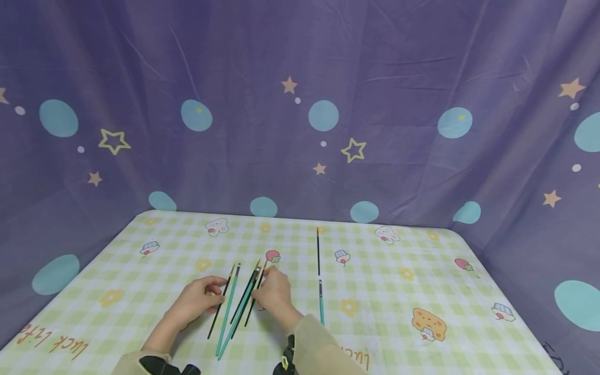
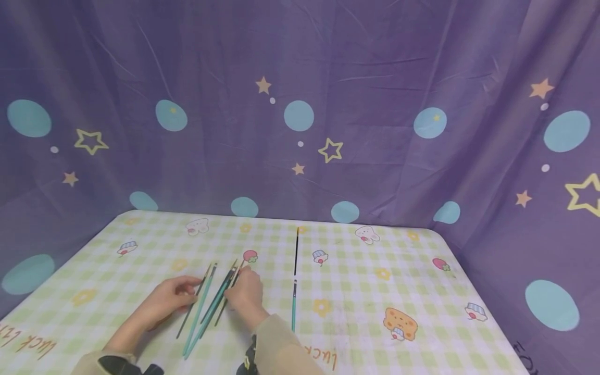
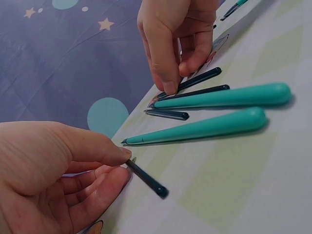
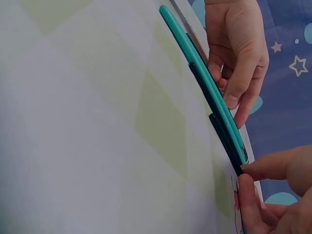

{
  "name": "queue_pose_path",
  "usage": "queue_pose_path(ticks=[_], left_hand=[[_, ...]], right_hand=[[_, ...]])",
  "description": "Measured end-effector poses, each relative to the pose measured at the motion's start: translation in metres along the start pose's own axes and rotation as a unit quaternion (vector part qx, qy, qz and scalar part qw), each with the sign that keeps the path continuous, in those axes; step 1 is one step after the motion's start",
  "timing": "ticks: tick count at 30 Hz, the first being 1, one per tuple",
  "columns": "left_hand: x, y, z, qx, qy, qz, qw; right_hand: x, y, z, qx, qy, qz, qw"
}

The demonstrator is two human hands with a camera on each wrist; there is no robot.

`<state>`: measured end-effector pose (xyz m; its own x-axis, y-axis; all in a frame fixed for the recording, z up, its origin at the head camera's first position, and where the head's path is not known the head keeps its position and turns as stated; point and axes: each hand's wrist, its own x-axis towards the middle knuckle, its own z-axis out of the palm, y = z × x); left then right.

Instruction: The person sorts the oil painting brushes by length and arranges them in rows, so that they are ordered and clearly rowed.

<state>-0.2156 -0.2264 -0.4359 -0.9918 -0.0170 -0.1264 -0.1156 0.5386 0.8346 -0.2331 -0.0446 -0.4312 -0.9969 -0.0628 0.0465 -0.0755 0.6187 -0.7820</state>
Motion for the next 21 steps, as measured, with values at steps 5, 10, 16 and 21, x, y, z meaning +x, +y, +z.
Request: queue_pose_path(ticks=[5,10,16,21], left_hand=[[0.0,-0.001,0.001,-0.001,0.001,0.001,1.0],[0.0,-0.001,0.001,-0.001,0.001,-0.002,1.0],[0.0,0.0,0.001,-0.003,0.001,0.0,1.0],[-0.002,0.002,-0.001,-0.001,0.0,0.001,1.0]], right_hand=[[0.0,-0.002,-0.002,-0.03,-0.005,0.005,0.9995],[0.001,-0.006,-0.004,-0.048,-0.016,0.018,0.9985],[0.001,-0.01,-0.006,-0.075,-0.022,0.009,0.9969],[0.002,-0.011,-0.006,-0.078,-0.026,0.012,0.9966]])
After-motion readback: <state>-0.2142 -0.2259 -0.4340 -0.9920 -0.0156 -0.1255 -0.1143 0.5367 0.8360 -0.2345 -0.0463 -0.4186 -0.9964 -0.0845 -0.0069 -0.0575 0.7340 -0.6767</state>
